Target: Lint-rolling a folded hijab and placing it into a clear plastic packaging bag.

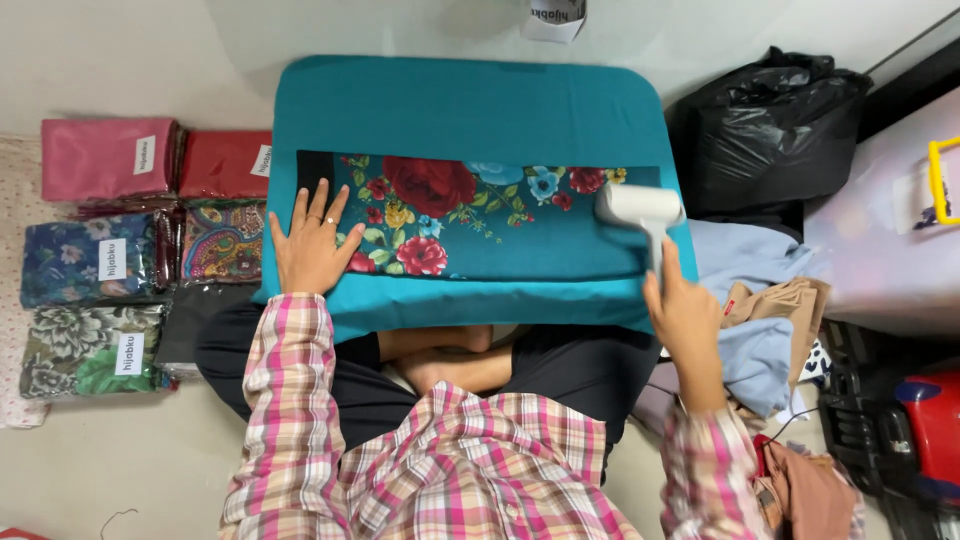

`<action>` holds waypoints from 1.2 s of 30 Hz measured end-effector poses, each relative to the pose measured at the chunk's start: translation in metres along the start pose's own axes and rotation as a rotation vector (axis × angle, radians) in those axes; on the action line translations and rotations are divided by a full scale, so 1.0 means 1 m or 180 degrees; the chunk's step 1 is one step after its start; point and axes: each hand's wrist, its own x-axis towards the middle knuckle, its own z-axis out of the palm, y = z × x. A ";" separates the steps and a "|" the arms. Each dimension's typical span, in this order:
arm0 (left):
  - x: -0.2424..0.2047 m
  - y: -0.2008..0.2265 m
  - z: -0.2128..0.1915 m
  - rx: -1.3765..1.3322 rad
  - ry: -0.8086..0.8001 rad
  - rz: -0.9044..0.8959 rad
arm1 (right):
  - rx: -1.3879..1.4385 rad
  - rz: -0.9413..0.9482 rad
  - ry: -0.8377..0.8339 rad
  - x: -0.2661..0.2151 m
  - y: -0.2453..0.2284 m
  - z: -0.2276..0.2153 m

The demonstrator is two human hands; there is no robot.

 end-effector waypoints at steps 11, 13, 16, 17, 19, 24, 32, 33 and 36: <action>0.001 0.000 0.001 -0.0054 -0.0059 -0.0041 | -0.0214 0.0256 -0.0778 -0.038 -0.035 -0.050; 0.002 0.001 0.002 -0.0060 -0.0050 -0.0023 | -0.0347 0.0297 -0.0915 -0.051 -0.038 -0.056; 0.001 0.002 0.001 -0.0078 0.0004 -0.0021 | -0.0433 0.0154 -0.0669 -0.030 -0.031 -0.032; 0.000 0.002 0.000 -0.0073 0.0000 -0.0025 | -0.0288 0.0071 -0.0478 -0.014 -0.032 -0.021; 0.000 0.001 0.000 -0.0063 0.0017 -0.0035 | -0.0135 -0.0023 -0.0268 0.016 -0.032 0.000; 0.002 -0.001 0.005 -0.0056 0.0051 0.0015 | 0.0011 -0.0074 -0.0137 0.040 -0.042 -0.001; 0.001 0.001 0.002 -0.0144 0.0062 0.0013 | -0.0333 -0.0310 -0.0324 -0.041 -0.081 -0.029; 0.000 0.000 0.002 -0.0131 0.0067 0.0014 | -0.0163 -0.0401 -0.0122 -0.033 -0.082 -0.022; 0.000 0.001 -0.001 -0.0184 0.0046 0.0011 | -0.0232 -0.0353 0.0227 0.026 -0.082 0.028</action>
